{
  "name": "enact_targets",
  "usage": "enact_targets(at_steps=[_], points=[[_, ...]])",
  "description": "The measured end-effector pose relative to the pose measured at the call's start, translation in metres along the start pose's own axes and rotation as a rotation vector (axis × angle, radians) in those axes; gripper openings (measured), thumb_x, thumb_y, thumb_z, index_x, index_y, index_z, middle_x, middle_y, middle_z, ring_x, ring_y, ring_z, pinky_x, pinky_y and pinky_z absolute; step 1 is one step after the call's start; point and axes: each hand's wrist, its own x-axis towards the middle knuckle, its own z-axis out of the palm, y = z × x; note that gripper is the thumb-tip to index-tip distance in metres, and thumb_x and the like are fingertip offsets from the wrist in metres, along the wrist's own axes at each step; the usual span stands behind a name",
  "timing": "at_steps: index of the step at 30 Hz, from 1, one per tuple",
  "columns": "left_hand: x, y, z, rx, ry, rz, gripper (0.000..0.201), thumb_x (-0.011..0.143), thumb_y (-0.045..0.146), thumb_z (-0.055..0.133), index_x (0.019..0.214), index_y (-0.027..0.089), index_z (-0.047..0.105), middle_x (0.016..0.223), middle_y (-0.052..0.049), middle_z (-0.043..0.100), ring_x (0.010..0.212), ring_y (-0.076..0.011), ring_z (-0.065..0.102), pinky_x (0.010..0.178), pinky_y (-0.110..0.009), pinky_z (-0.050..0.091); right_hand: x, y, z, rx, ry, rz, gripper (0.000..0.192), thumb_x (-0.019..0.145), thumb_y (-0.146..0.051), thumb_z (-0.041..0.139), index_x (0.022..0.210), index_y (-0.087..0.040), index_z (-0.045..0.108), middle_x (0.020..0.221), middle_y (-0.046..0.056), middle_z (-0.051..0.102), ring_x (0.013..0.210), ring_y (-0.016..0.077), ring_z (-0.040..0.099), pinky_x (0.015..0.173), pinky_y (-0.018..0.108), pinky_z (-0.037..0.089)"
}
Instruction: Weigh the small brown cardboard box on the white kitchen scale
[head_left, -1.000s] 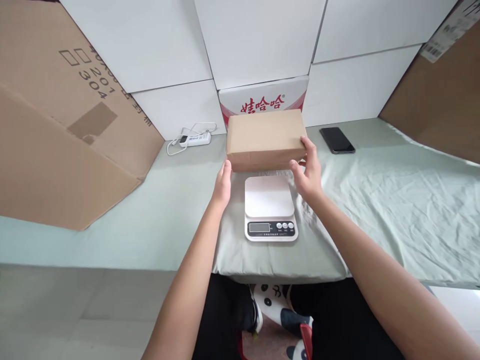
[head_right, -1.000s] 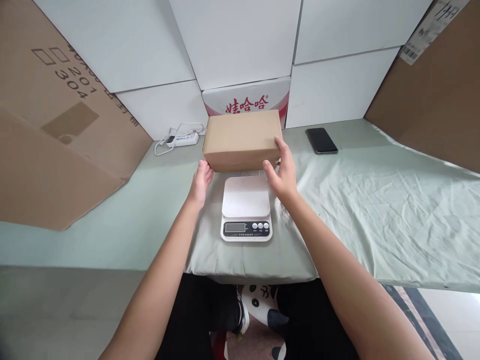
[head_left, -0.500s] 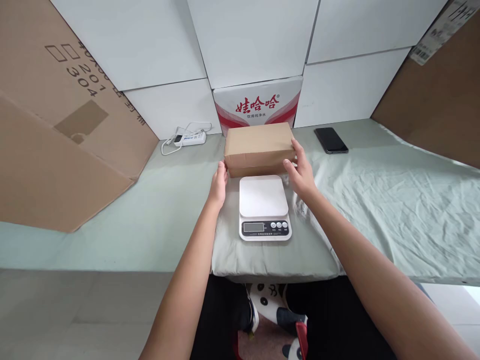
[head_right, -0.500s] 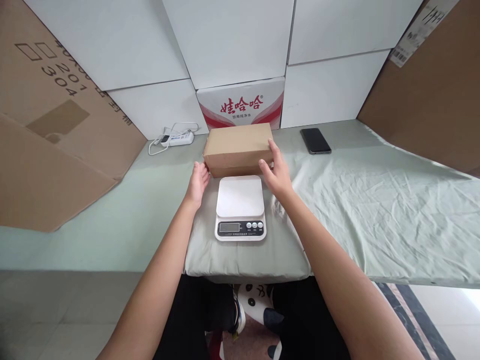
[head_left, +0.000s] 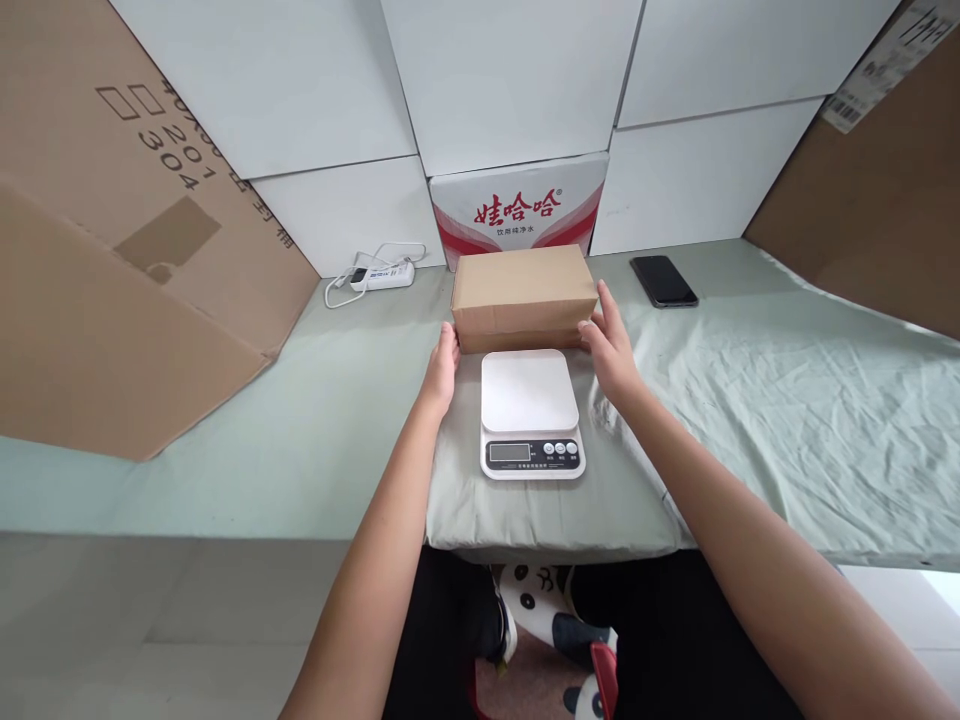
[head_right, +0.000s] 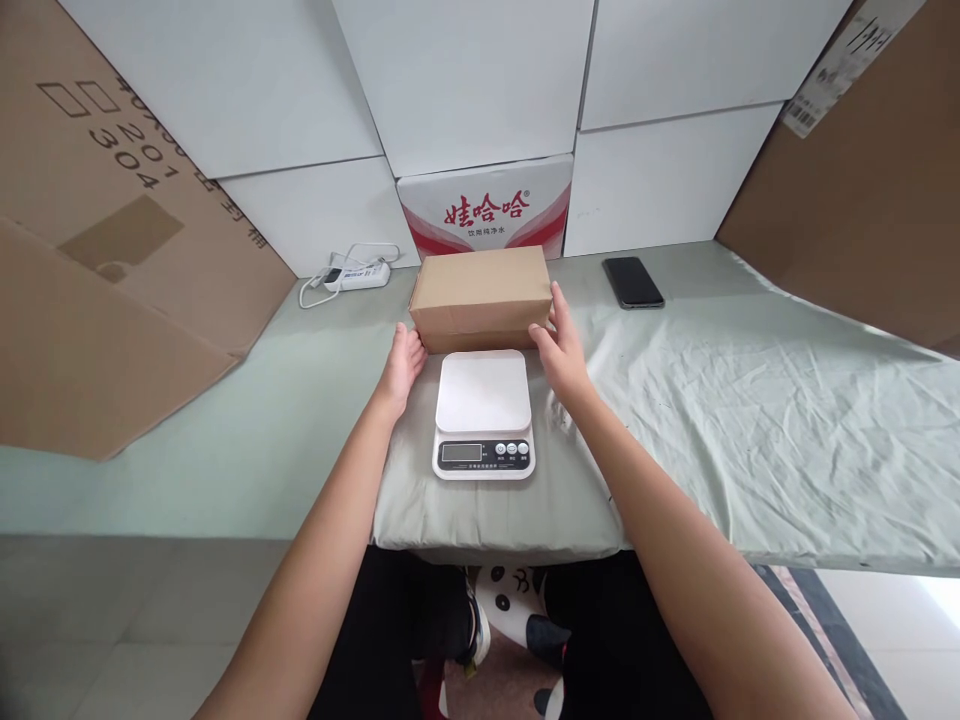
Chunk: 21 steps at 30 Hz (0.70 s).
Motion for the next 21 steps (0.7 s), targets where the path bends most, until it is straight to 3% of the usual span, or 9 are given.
enact_targets(at_steps=[3,5,11,14,17,21], points=[[-0.001,0.000,-0.002,0.007,-0.015,-0.021,0.094,0.095,0.094,0.039,0.157,0.027,0.066,0.175,-0.011,0.055,0.170,-0.0336,0.040,0.142,-0.052,0.029,-0.002,-0.010,0.003,0.084,-0.012,0.123,0.093,0.099,-0.053,0.061,0.180,-0.034,0.019,0.172,0.012,0.057,0.154,0.0316,0.061,0.125,0.061,0.055],[-0.002,0.002,-0.003,0.010,-0.001,-0.020,0.096,0.095,0.094,0.039,0.158,0.026,0.064,0.175,-0.013,0.054,0.171,-0.0344,0.038,0.142,-0.053,0.030,-0.003,-0.017,0.005,0.081,-0.024,0.126,0.097,0.098,-0.054,0.063,0.181,-0.032,0.017,0.174,0.013,0.055,0.154,0.0327,0.061,0.127,0.061,0.054],[-0.012,0.017,-0.001,0.019,0.002,0.083,0.094,0.097,0.093,0.041,0.155,0.023,0.064,0.178,-0.013,0.051,0.175,-0.0362,0.030,0.142,-0.052,0.030,-0.005,-0.032,0.003,-0.014,-0.029,-0.040,0.094,0.104,-0.058,0.053,0.181,-0.040,0.003,0.182,0.011,0.042,0.149,0.0342,0.064,0.117,0.063,0.061],[-0.026,0.025,-0.001,0.010,0.011,0.160,0.087,0.098,0.089,0.047,0.151,0.023,0.067,0.177,-0.013,0.054,0.174,-0.0362,0.033,0.141,-0.050,0.032,-0.012,-0.045,-0.002,-0.070,-0.002,-0.128,0.091,0.106,-0.058,0.050,0.180,-0.046,-0.001,0.180,0.009,0.045,0.144,0.0338,0.068,0.114,0.065,0.063],[-0.048,0.029,-0.004,0.018,0.041,0.192,0.078,0.100,0.083,0.051,0.147,0.023,0.070,0.169,-0.013,0.063,0.169,-0.0354,0.043,0.137,-0.049,0.039,-0.026,-0.063,-0.009,-0.136,0.029,-0.200,0.089,0.106,-0.059,0.053,0.180,-0.048,0.004,0.180,0.008,0.045,0.140,0.0349,0.070,0.110,0.067,0.065],[-0.081,0.028,-0.011,0.065,0.068,0.191,0.071,0.100,0.077,0.055,0.141,0.021,0.071,0.158,-0.015,0.071,0.160,-0.0349,0.057,0.133,-0.049,0.045,-0.053,-0.089,-0.021,-0.185,0.060,-0.223,0.084,0.103,-0.060,0.060,0.177,-0.044,0.024,0.176,0.011,0.049,0.135,0.0352,0.072,0.102,0.060,0.071]])
